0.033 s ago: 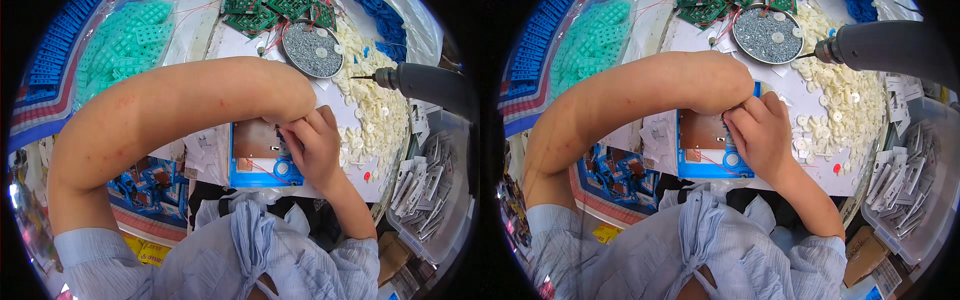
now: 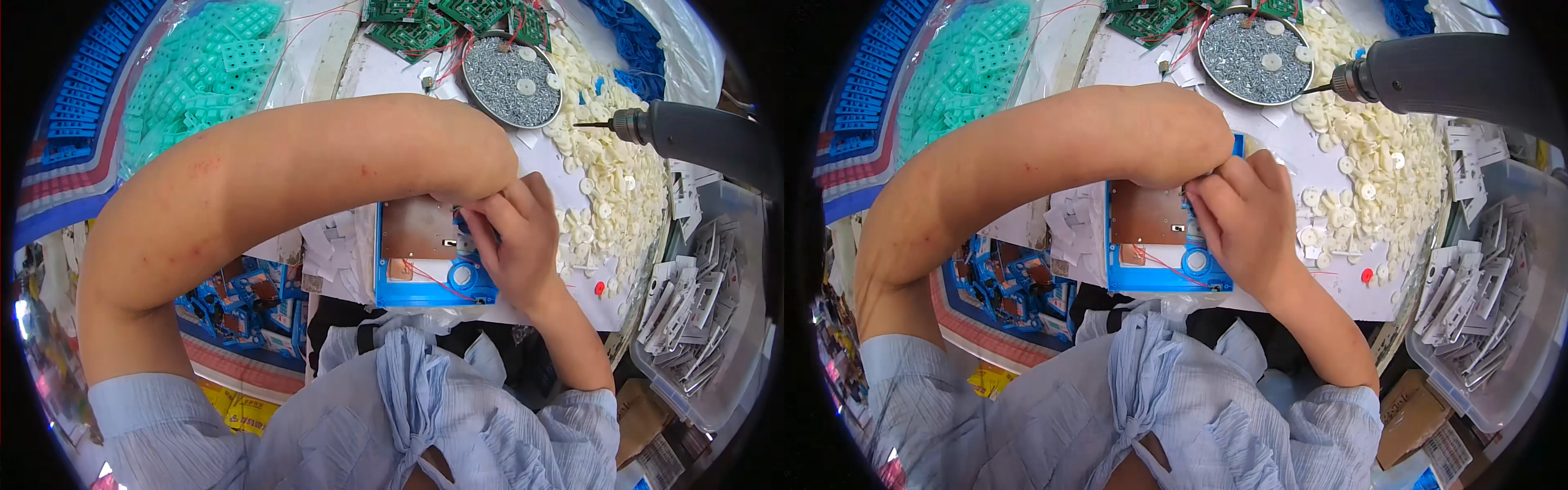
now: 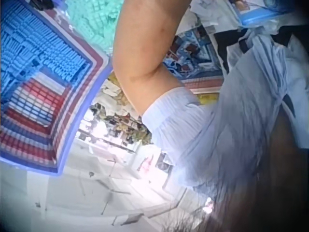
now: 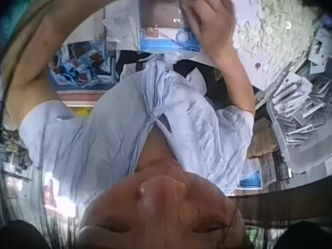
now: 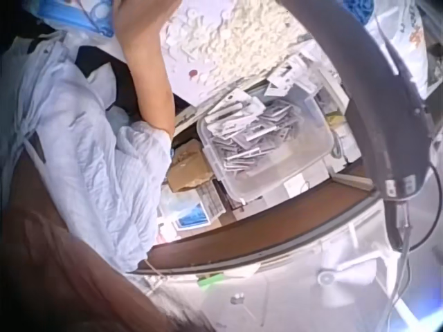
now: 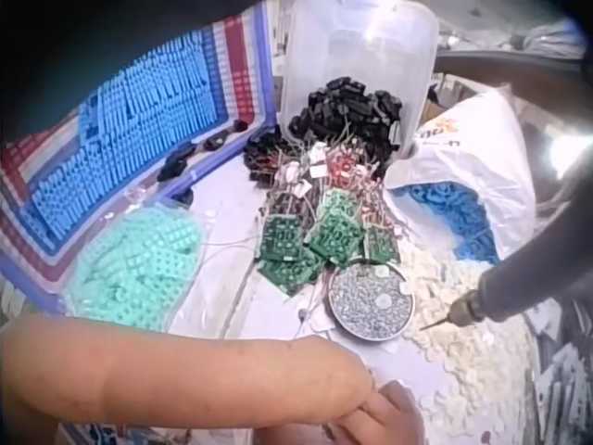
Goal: Assemble an electronic device by installing the circuit board and housing components using an electric screwdriver.
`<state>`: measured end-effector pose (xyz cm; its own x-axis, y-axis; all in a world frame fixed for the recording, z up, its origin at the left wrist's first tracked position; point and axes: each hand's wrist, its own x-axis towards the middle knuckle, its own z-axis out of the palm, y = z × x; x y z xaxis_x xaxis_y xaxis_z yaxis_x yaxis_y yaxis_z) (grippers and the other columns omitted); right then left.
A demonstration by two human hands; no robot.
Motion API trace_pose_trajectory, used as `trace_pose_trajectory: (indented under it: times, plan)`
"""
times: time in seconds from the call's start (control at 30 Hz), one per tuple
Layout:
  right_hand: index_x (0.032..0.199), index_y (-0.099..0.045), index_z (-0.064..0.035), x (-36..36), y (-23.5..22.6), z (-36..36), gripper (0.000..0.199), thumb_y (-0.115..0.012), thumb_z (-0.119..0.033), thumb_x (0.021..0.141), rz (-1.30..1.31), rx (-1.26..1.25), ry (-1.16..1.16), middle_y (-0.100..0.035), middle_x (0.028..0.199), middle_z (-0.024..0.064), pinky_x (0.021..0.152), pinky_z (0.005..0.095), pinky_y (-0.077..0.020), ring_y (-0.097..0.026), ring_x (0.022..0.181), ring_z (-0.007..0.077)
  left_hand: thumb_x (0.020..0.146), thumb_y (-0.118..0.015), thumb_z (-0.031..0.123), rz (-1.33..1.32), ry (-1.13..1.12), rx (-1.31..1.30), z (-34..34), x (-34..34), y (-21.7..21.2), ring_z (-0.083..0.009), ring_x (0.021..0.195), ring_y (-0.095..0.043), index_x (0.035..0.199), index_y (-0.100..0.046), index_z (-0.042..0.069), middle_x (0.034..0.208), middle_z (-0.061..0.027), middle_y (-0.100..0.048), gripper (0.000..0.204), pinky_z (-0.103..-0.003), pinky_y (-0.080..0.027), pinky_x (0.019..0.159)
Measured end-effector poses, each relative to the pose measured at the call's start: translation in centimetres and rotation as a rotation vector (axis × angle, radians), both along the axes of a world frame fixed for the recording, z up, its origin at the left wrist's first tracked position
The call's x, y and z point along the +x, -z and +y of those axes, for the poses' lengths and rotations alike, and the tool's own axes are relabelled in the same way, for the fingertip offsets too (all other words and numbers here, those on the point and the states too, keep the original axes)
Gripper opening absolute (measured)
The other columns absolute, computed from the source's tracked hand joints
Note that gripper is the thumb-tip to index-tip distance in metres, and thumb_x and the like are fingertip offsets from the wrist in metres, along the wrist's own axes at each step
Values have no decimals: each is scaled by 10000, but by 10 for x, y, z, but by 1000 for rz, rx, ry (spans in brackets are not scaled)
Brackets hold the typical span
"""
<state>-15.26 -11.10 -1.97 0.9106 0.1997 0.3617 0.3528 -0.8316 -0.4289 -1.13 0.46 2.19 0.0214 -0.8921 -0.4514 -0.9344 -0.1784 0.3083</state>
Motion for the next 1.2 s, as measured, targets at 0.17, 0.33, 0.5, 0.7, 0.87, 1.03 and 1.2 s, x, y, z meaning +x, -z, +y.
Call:
trace_pose_trajectory:
  times: [0.17, 0.33, 0.5, 0.7, 0.87, 1.03, 1.2]
  plan:
    - [893, -704, -70, 2, 4, -8, 141, -768, -43, 770, 155, 154, 40, -664, 893, 59, 672, 397, -428, -518, 765, 289, 796, -676, 147, 7, 13, 11, -2, 1, 7, -344, 786, -721, 825, -747, 45, 838, -170, -729, 127, -453, -579, 685]
    - [912, -730, -64, 4, 1, -5, 153, -757, -36, 764, 188, 156, 28, -674, 909, 55, 703, 403, -438, -532, 783, 278, 803, -671, 152, 11, 16, -42, 2, 1, 6, -334, 798, -728, 834, -753, 52, 854, -163, -737, 133, -453, -582, 686]
    - [994, -739, -36, -6, -23, -5, 260, -755, -69, 736, 133, -214, -154, -656, 984, 55, 796, 391, -462, -571, 863, 256, 791, -675, 135, -14, -51, -38, 6, 0, 4, -333, 801, -735, 839, -758, 29, 858, -175, -740, 143, -443, -594, 682]
    - [1093, -718, -14, -15, -16, -5, 375, -764, -99, 730, 113, -229, -166, -637, 1013, 63, 838, 406, -481, -588, 914, 254, 773, -681, 109, -11, -65, -38, 7, -3, 2, -340, 795, -736, 819, -759, 10, 840, -187, -735, 134, -447, -596, 664]
    - [1147, -704, -25, -22, -8, -7, 412, -760, -123, 750, 58, -244, -148, -634, 1039, 60, 801, 392, -498, -585, 919, 251, 763, -677, 97, -71, 0, -36, 6, -4, 7, -328, 791, -736, 819, -763, 21, 835, -174, -739, 127, -446, -594, 659]
    - [1157, -702, -40, -24, -13, -1, 406, -746, -125, 762, 113, -312, -119, -623, 1067, 51, 771, 375, -502, -577, 909, 244, 771, -677, 114, -56, 37, -87, 9, -5, 6, -316, 800, -738, 824, -770, 48, 837, -154, -744, 126, -435, -592, 661]
    - [1177, -692, -38, -21, -18, -1, 446, -748, -90, 738, 203, -290, -133, -627, 1094, 70, 748, 375, -500, -574, 900, 262, 806, -667, 143, -101, 103, -149, 20, -22, 6, -313, 816, -738, 873, -755, 59, 844, -147, -740, 140, -413, -593, 686]
